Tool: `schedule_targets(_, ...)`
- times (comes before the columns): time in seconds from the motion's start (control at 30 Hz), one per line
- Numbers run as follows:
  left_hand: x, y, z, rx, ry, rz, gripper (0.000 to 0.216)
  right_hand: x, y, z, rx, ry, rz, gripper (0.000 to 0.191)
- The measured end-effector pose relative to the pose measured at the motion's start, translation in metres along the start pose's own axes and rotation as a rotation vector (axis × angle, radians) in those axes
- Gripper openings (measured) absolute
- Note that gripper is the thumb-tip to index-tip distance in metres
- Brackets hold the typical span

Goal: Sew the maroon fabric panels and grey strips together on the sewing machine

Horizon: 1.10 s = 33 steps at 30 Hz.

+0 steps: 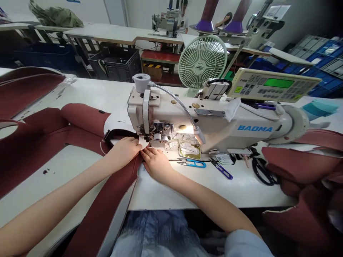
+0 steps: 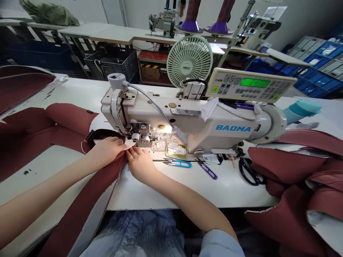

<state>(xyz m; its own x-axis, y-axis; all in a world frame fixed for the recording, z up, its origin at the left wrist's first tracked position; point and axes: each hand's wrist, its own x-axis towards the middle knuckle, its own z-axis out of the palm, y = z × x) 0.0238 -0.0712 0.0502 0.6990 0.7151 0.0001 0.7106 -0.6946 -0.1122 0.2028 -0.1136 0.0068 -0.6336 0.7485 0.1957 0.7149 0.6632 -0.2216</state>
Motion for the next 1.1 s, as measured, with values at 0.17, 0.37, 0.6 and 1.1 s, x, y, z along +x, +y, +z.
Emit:
schedule_targets(0.17,0.014,0.002,0.022,-0.194,0.046,0.081,0.023,-0.029,0.024,-0.037,0.101,-0.061,0.14,0.032)
schedule_targets(0.37,0.004,-0.01,0.044,-0.529,0.174,-0.073,0.008,-0.095,0.078,-0.058,-0.198,0.119,0.568,0.023)
schedule_targets(0.6,0.0,-0.015,0.035,-0.889,0.212,-0.313,0.027,-0.11,0.098,-0.053,-0.348,0.153,0.532,0.028)
schedule_targets(1.1,-0.001,-0.018,0.025,-1.003,0.168,-0.144,0.018,-0.024,0.022,-0.033,-0.3,0.057,0.332,0.027)
